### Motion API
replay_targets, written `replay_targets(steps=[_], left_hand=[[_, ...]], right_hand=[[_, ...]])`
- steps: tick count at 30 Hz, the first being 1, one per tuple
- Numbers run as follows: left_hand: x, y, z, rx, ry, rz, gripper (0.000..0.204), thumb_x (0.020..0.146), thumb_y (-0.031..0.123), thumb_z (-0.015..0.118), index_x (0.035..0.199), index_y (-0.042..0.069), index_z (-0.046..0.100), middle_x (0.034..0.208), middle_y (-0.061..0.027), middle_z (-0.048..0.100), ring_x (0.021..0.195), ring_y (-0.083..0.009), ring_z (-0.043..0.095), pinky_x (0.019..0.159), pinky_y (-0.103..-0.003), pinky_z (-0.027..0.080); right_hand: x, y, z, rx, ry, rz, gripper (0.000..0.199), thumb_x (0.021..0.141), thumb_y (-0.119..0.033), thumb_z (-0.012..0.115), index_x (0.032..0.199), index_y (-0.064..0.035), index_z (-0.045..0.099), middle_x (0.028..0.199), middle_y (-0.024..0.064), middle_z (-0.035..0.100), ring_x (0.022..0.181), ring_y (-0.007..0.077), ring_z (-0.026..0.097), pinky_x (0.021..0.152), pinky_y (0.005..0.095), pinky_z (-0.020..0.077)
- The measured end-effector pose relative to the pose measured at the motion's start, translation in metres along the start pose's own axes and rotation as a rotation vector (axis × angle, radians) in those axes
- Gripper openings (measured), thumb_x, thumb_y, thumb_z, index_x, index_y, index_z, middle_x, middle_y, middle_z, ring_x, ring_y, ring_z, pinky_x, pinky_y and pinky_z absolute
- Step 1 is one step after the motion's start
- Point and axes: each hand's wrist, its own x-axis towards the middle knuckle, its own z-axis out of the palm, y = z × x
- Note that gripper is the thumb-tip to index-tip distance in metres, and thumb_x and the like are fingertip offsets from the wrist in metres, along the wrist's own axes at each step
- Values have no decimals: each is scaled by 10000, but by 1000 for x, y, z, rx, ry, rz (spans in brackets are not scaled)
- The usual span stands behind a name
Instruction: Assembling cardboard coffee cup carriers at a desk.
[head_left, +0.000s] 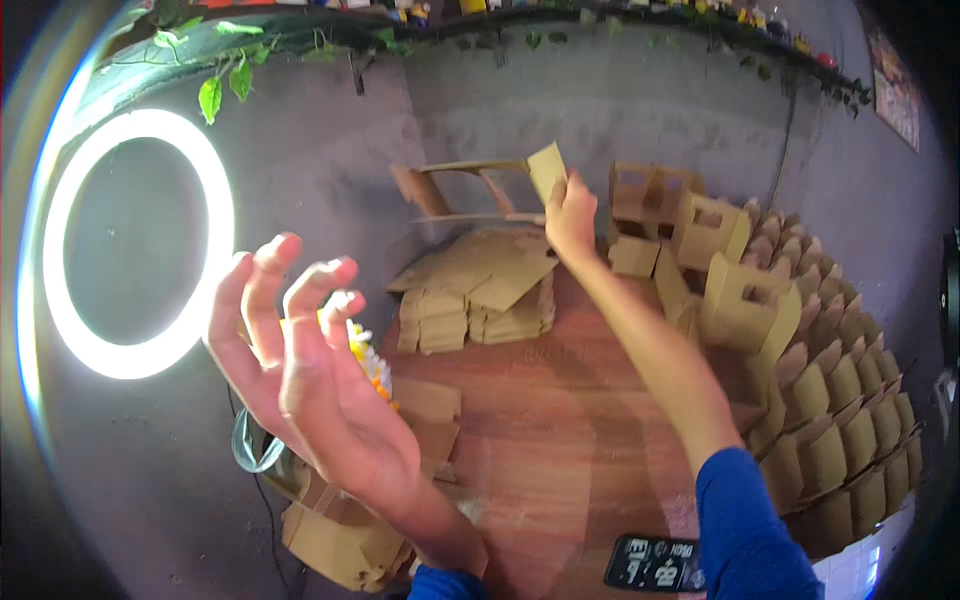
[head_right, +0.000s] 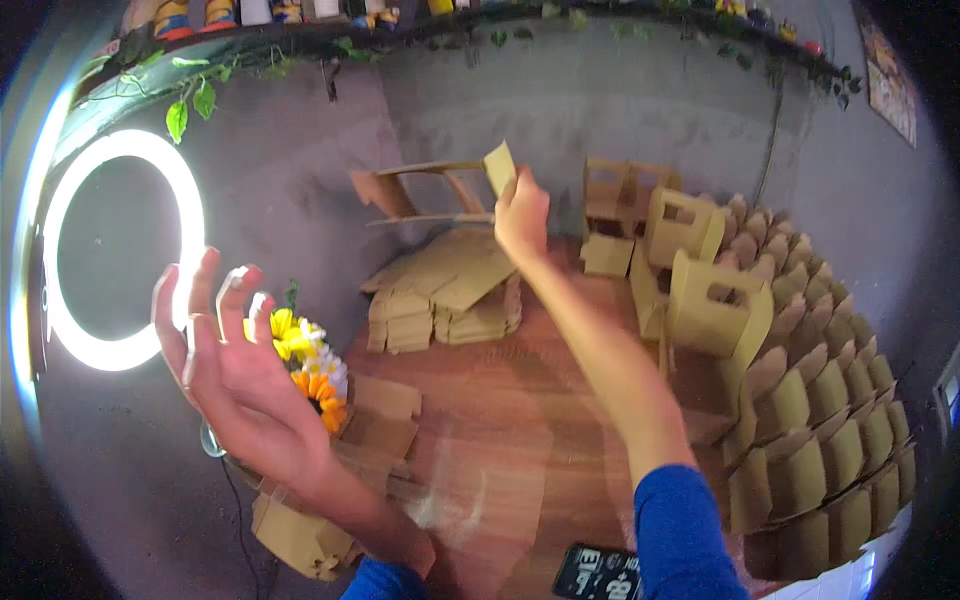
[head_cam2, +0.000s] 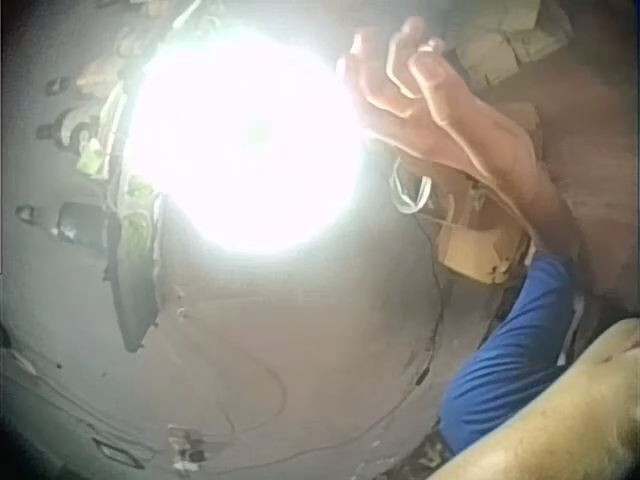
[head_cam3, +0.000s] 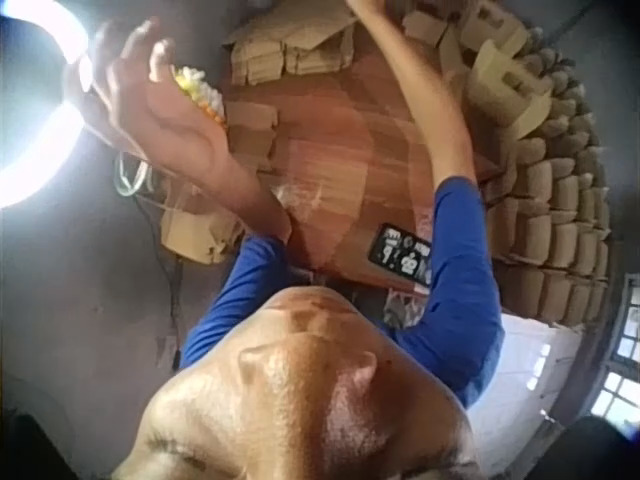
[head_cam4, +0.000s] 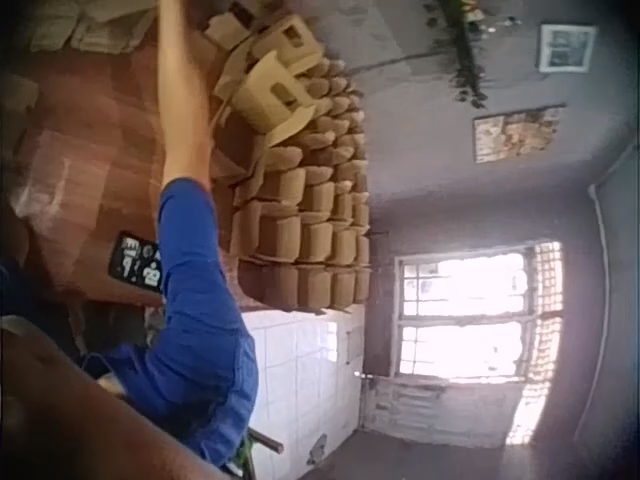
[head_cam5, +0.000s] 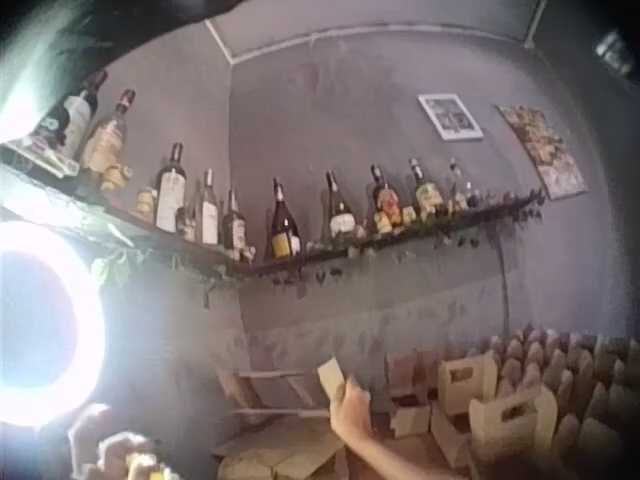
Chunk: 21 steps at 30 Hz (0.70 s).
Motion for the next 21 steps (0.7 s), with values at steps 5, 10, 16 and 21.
replay_targets(steps=[5, 10, 16, 21], left_hand=[[1, -12, 10, 162, -60, -305, 617, 909, 154, 656, 1437, 50, 354, 1374, -213, 420, 1264, -295, 458, 1031, -414, 401], [-2, -35, 24, 159, -20, -293, 819, 912, 166, 711, 1519, 113, 164, 1458, -234, 286, 1337, -332, 374, 1047, -464, 400], [-5, -21, 27, -34, -281, -572, 845, 889, 15, 701, 1486, 119, 111, 1342, -177, 452, 1166, -231, 533, 906, -342, 492], [-30, -40, 43, 164, -186, -130, 461, 962, 84, 555, 1367, 7, 347, 1207, -133, 544, 1053, -186, 512, 930, -342, 414]], right_hand=[[-37, -50, -49, 240, 56, 119, 241, 1043, -145, 442, 1117, 36, 582, 793, 169, 648, 689, 255, 633, 642, 382, 501], [-70, -103, -88, 803, 148, 256, 236, 1070, -154, 413, 1121, 26, 558, 871, 44, 633, 711, 77, 595, 608, 250, 515], [-90, -126, -119, 696, -24, 119, 215, 1038, -71, 457, 1224, 1, 538, 960, 53, 622, 780, 85, 563, 640, 231, 497], [-95, -137, -159, 473, -348, -24, 308, 986, -3, 487, 1289, -27, 539, 926, 67, 619, 718, 95, 545, 622, 243, 462]])
